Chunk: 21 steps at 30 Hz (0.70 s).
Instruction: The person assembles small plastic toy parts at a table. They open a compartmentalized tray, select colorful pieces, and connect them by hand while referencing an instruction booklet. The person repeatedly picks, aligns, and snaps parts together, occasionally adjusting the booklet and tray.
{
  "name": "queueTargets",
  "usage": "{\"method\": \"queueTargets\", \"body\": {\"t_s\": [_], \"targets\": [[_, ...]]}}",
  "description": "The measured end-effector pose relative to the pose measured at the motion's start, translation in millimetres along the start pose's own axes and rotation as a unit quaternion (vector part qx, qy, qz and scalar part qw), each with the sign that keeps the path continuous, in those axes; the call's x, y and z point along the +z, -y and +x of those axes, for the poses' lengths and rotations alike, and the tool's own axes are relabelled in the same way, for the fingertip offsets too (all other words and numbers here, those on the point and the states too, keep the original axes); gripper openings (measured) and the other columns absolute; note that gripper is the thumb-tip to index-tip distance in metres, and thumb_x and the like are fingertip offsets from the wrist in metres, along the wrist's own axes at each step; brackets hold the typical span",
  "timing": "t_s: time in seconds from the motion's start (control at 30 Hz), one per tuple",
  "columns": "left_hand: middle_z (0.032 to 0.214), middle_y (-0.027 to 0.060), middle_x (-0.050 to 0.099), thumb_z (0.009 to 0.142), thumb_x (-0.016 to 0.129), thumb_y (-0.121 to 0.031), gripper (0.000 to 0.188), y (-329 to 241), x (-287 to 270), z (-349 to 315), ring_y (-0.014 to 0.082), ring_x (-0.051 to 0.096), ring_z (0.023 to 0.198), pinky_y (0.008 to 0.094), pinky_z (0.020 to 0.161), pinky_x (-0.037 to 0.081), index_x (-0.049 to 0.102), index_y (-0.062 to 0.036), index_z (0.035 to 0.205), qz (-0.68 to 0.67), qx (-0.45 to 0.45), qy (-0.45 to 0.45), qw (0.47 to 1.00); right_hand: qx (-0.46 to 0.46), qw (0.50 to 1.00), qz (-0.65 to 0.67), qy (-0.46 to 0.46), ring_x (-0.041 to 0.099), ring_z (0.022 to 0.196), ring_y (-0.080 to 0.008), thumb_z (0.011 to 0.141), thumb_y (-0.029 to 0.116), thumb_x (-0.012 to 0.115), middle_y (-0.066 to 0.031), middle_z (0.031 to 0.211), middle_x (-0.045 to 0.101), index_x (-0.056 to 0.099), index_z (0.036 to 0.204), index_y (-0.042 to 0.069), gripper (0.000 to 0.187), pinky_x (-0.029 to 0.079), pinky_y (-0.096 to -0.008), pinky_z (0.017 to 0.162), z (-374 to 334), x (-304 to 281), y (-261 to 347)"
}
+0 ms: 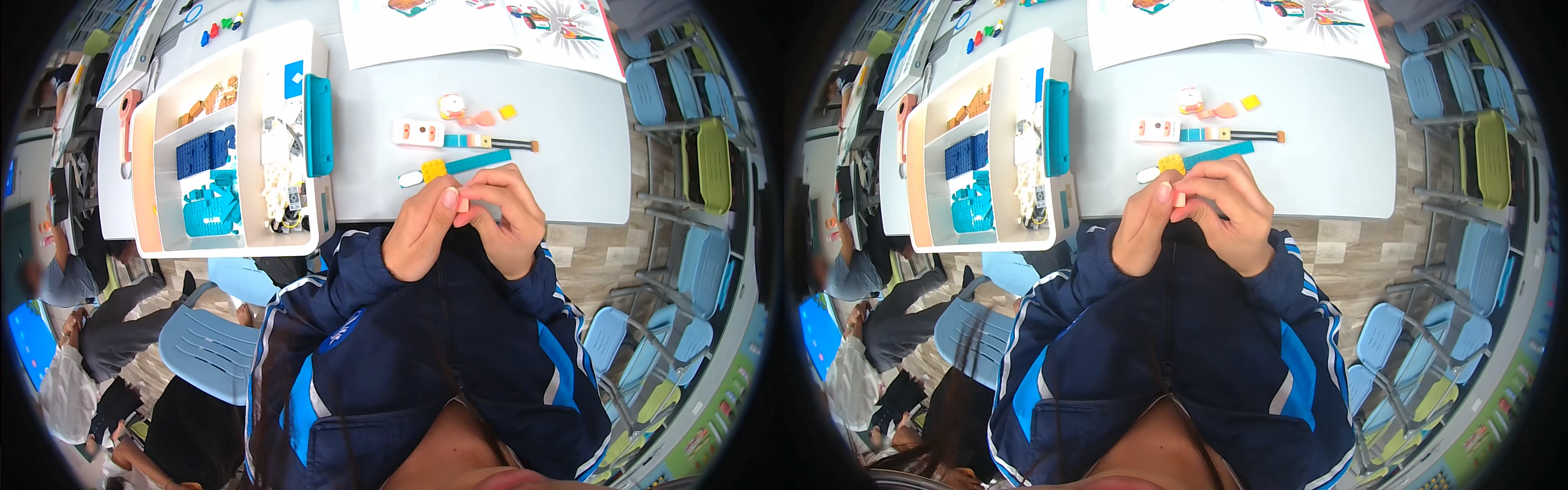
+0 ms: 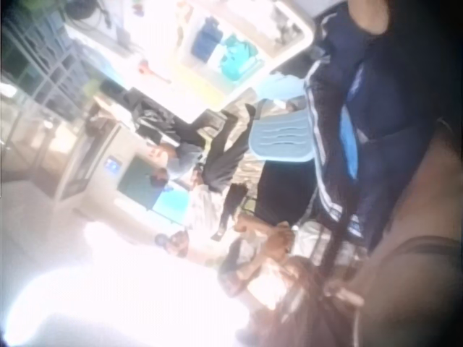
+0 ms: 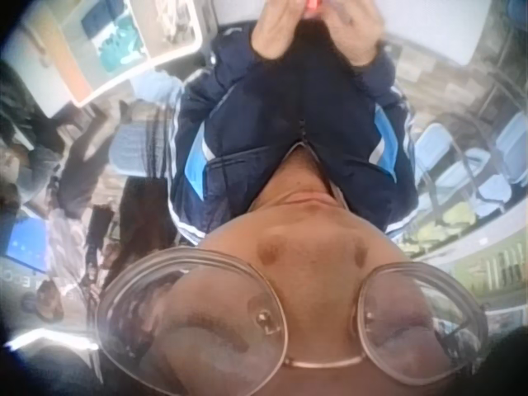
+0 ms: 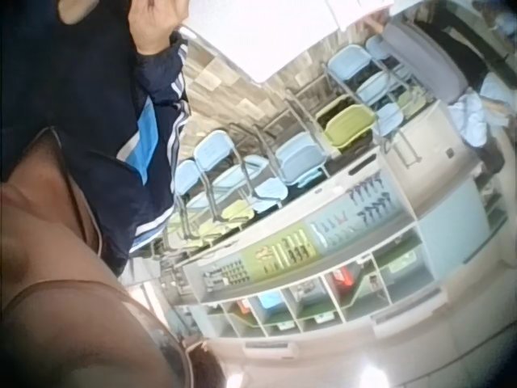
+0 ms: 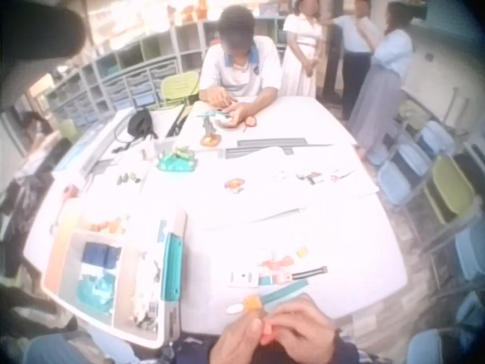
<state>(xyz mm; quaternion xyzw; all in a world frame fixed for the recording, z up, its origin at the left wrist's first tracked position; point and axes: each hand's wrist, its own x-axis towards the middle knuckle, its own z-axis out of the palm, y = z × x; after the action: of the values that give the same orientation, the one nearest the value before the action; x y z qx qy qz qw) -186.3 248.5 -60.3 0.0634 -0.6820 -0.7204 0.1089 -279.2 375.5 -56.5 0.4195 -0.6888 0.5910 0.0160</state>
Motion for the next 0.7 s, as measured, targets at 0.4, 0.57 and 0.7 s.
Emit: {"method": "queueTargets", "body": {"t_s": [0.4, 0.57, 0.7], "targets": [[0.079, 0.0125, 0.051, 0.105, 0.045, -0.022, 0.029, 18, -4, -4, 0.0259, 0.049, 0.072, 0.0341, 0.069, 0.041, 0.056, 0.0011, 0.090, 0.069, -0.037, 0.014, 0.997, 0.080, 0.992, 0.004, 0.097, 0.061, 0.087, -0.0324, 0.075, -0.017, 0.062, -0.0153, 0.097, 0.061, 0.058, 0.098, -0.001, 0.028, 0.052, -0.0357, 0.074, -8, -2, 0], [0.082, 0.0118, 0.055, 0.101, 0.054, -0.021, 0.023, 18, -11, -2, 0.0257, 0.052, 0.075, 0.0321, 0.071, 0.042, 0.060, -0.0005, 0.093, 0.052, -0.006, 0.021, 0.998, 0.158, 0.979, 0.088, 0.096, 0.063, 0.091, -0.0249, 0.078, -0.014, 0.066, -0.0119, 0.099, 0.064, 0.063, 0.101, -0.001, 0.026, 0.053, -0.0315, 0.079, -7, -6, -4], [0.081, 0.0115, 0.056, 0.094, 0.065, -0.018, 0.017, 21, -19, 3, 0.0273, 0.053, 0.074, 0.0329, 0.070, 0.044, 0.063, -0.0013, 0.093, 0.158, 0.120, 0.021, 0.980, 0.197, 0.955, 0.192, 0.108, 0.063, 0.095, -0.0184, 0.081, -0.008, 0.070, -0.0099, 0.104, 0.066, 0.068, 0.106, -0.001, 0.026, 0.052, -0.0288, 0.082, -11, -8, -12]]}}
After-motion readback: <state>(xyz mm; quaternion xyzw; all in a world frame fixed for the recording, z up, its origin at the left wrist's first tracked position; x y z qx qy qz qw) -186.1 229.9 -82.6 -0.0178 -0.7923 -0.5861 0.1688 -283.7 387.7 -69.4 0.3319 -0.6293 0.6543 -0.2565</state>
